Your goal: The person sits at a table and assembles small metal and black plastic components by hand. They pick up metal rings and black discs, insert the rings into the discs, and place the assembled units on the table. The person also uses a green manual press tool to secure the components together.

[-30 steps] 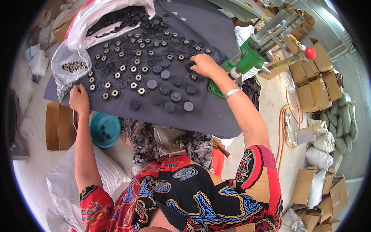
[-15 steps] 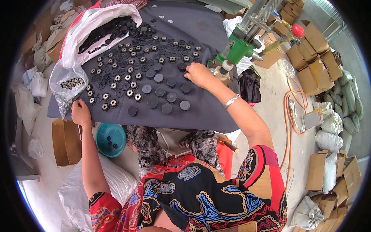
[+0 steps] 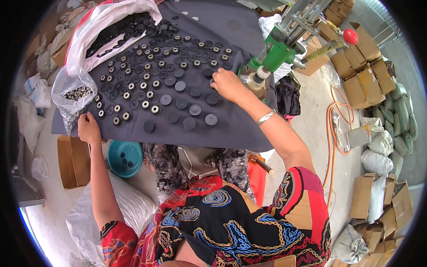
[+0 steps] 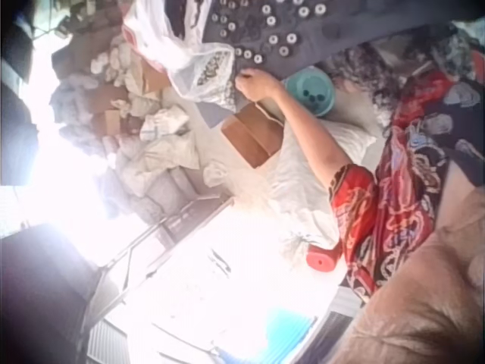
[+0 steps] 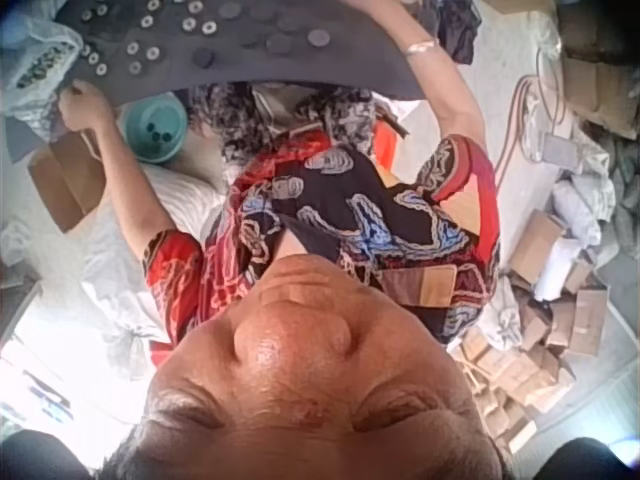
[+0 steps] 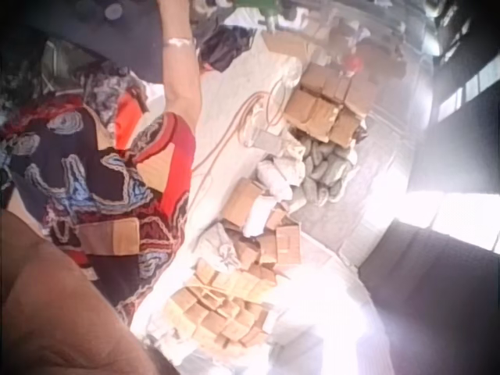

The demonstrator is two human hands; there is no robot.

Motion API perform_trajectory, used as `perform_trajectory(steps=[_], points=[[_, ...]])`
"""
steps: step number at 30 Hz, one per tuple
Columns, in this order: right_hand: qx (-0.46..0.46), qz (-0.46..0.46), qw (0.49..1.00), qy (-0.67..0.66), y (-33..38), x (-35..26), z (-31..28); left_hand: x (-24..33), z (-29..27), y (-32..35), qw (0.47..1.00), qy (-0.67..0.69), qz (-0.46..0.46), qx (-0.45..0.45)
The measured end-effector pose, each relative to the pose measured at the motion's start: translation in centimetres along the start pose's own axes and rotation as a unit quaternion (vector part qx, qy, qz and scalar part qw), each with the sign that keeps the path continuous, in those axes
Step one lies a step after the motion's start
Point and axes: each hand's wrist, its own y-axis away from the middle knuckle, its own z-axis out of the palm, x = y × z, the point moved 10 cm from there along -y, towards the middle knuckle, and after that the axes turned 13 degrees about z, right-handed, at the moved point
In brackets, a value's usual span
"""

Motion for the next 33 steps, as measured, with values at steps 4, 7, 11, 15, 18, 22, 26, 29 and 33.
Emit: perform_trajectory(steps=[4,7,11,15,18,22,26,29,33], points=[[0.031,0.005,0.999,0.000,0.1,0.8,-0.2,0.6,0.3,-0.4,0.999,0.016,-0.026,-0.029],[0.042,0.016,0.999,-0.015,0.3,1.3,-0.6,0.4,0.8,-0.6,0.998,0.002,-0.034,-0.057],[0.115,0.053,0.992,-0.031,1.4,1.7,-3.4,0.1,0.6,-0.5,0.998,-0.003,-0.039,-0.055],[0.142,0.077,0.985,-0.055,-0.2,4.4,-5.1,0.3,0.7,-0.5,0.998,0.001,-0.038,-0.053],[0.098,0.122,0.985,-0.072,-2.8,6.0,-4.4,0.1,0.6,-0.5,0.998,-0.004,-0.038,-0.054],[0.041,0.185,0.982,0.001,-5.7,7.8,-1.8,0.1,0.8,-0.5,0.998,0.001,-0.041,-0.054],[-0.006,0.230,0.973,0.031,-6.5,8.8,0.4,0.2,0.5,-0.4,0.998,0.017,-0.040,-0.043],[-0.010,0.273,0.961,0.034,-6.5,10.0,0.8,0.6,0.0,-0.5,0.999,0.020,-0.029,-0.025],[0.030,0.266,0.963,0.009,-6.3,9.7,0.1,0.5,-0.1,-0.3,0.999,0.018,-0.033,-0.022]])
